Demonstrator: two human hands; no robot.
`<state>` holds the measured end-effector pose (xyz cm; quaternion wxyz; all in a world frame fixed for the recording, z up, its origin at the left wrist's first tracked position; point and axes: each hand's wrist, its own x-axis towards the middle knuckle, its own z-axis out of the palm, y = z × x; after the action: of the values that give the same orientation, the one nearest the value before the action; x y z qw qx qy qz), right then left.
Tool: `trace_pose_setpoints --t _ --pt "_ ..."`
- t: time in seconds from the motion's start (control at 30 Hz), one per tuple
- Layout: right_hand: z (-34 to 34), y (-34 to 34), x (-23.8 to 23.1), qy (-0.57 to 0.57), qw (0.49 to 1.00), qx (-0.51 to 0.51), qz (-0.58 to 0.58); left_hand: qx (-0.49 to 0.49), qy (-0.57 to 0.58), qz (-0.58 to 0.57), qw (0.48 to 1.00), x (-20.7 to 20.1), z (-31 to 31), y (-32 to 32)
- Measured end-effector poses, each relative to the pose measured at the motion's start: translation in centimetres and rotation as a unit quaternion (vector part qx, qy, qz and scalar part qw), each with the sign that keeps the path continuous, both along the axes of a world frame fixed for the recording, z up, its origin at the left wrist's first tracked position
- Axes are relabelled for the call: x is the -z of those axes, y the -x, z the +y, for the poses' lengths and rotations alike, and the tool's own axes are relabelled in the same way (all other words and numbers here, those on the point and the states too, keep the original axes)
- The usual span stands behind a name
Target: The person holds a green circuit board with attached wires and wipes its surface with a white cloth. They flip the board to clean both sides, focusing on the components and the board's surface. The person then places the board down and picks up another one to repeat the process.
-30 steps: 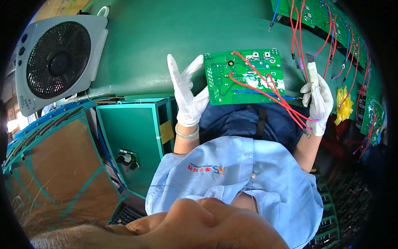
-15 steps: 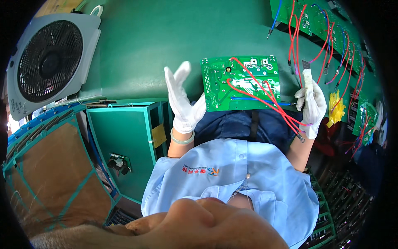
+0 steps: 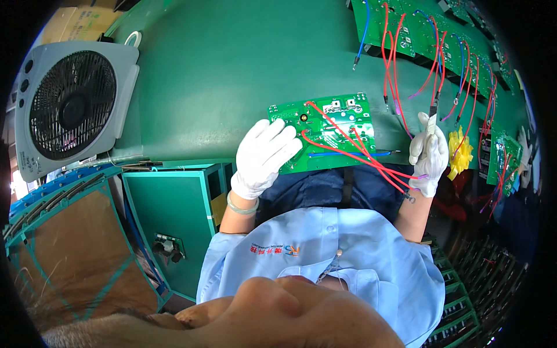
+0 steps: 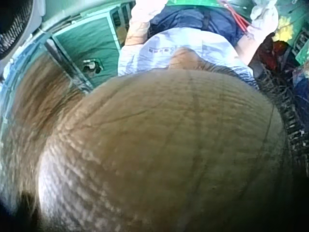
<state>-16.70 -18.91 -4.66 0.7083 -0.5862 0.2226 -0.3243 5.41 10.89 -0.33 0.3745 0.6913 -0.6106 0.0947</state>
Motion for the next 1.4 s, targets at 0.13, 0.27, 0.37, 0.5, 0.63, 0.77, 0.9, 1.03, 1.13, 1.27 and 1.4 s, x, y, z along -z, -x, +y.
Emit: trace_pose_setpoints --t 0.13,0.27,0.37,0.5,0.63,0.77,0.9,1.03,1.13,1.27,1.4 --pt "-0.6 0.2 0.2 -0.035 0.999 0.0 -0.034 -0.008 0.001 -0.022 1.0 0.6 0.4 0.1" --pt "-1.0 0.8 1.1 -0.066 0.996 0.016 -0.054 -0.056 0.041 0.022 0.997 -0.2 0.2 -0.8" --pt "-1.6 1.4 1.9 -0.146 0.985 0.016 -0.093 -0.103 0.079 0.115 0.985 0.4 -0.3 -1.7" --pt "-0.9 0.1 0.1 -0.109 0.99 0.024 -0.082 -0.175 0.089 0.298 0.934 0.5 -0.6 -1.9" --pt "2.2 -1.9 -2.9 -0.072 0.996 0.045 -0.022 -0.217 0.089 0.34 0.911 0.3 -1.0 -1.9" --pt "3.4 -1.7 -2.6 -0.047 0.997 -0.059 0.03 -0.228 0.116 0.428 0.867 3.3 0.1 -2.4" --pt "4.7 -4.0 -3.2 -0.003 0.993 -0.068 0.095 -0.212 0.124 0.467 0.849 5.0 -0.4 -1.3" --pt "5.8 -6.5 -2.4 0.042 0.992 -0.028 0.113 -0.194 0.124 0.54 0.809 3.4 -0.8 0.0" --pt "6.3 -6.7 -2.6 0.064 0.985 -0.04 0.155 -0.208 0.14 0.575 0.779 3.8 -1.1 0.3" --pt "6.5 -6.8 -3.2 0.1 0.968 -0.043 0.227 -0.19 0.147 0.531 0.812 3.8 -1.6 0.2" --pt "6.8 -6.8 -3.4 0.105 0.968 -0.04 0.224 -0.174 0.134 0.541 0.812 4.0 -1.2 0.0"
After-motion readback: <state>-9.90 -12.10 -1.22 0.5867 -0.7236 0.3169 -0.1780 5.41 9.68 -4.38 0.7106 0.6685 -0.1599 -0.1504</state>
